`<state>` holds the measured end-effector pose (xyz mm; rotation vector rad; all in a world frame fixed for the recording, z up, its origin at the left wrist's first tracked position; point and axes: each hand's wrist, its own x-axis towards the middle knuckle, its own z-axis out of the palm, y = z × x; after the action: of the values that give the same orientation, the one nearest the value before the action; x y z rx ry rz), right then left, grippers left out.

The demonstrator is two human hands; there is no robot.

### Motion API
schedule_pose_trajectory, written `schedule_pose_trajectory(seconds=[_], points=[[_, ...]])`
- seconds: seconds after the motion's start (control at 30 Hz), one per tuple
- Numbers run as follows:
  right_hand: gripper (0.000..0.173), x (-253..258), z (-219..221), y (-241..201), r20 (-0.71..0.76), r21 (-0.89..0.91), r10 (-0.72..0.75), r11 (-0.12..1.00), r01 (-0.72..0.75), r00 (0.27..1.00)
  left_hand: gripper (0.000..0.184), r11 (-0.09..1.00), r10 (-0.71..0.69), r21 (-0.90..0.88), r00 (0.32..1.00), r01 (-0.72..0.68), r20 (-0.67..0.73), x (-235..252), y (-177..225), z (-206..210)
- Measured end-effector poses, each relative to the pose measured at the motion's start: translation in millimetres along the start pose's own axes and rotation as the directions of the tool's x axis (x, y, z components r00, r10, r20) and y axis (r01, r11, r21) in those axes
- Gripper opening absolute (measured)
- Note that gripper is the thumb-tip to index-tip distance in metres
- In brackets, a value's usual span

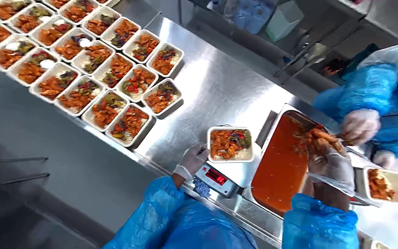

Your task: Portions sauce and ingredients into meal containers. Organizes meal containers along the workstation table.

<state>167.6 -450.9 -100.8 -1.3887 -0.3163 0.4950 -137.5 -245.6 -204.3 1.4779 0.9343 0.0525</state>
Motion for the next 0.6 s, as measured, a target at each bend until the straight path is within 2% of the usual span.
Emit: schedule_pose_trajectory(seconds=[0.1,0.17,0.2,0.27,0.33,0.37,0.5,0.53,0.6], points=[[0.021,32,-77,13,-0.243,-0.201,-0.024,0.979,-0.026,0.97,0.02,0.996,0.033,0.079,0.998,-0.029,-0.053,8,-1,10],[0.025,48,-123,40,-0.275,-0.461,0.032,0.872,-0.161,0.961,0.018,0.994,0.046,0.098,0.997,-0.04,-0.066,3,6,13],[0.027,53,-138,55,-0.273,-0.604,0.063,0.765,-0.222,0.96,0.018,0.993,0.06,0.107,0.996,-0.052,-0.072,0,9,14],[0.031,69,-155,86,-0.3,-0.835,0.104,0.451,-0.314,0.948,0.017,0.993,0.066,0.104,0.993,-0.056,-0.096,-4,12,18],[0.038,87,-164,111,-0.307,-0.93,0.125,0.171,-0.326,0.943,0.016,0.994,0.057,0.095,0.99,-0.046,-0.126,-3,14,22],[0.042,95,-167,122,-0.309,-0.943,0.122,0.092,-0.32,0.943,0.016,0.995,0.053,0.09,0.989,-0.04,-0.138,-3,14,24],[0.059,123,-177,152,-0.333,-0.941,0.074,0.036,-0.336,0.94,0.01,0.999,0.035,0.044,0.986,-0.028,-0.163,-8,14,34],[0.058,129,-180,155,-0.33,-0.943,0.075,0.021,-0.332,0.941,0.009,0.999,0.043,0.041,0.983,-0.036,-0.179,-10,14,37],[0.044,137,-184,159,-0.306,-0.952,0.076,-0.001,-0.307,0.949,0.008,0.998,0.056,0.032,0.977,-0.05,-0.208,-12,13,42]])
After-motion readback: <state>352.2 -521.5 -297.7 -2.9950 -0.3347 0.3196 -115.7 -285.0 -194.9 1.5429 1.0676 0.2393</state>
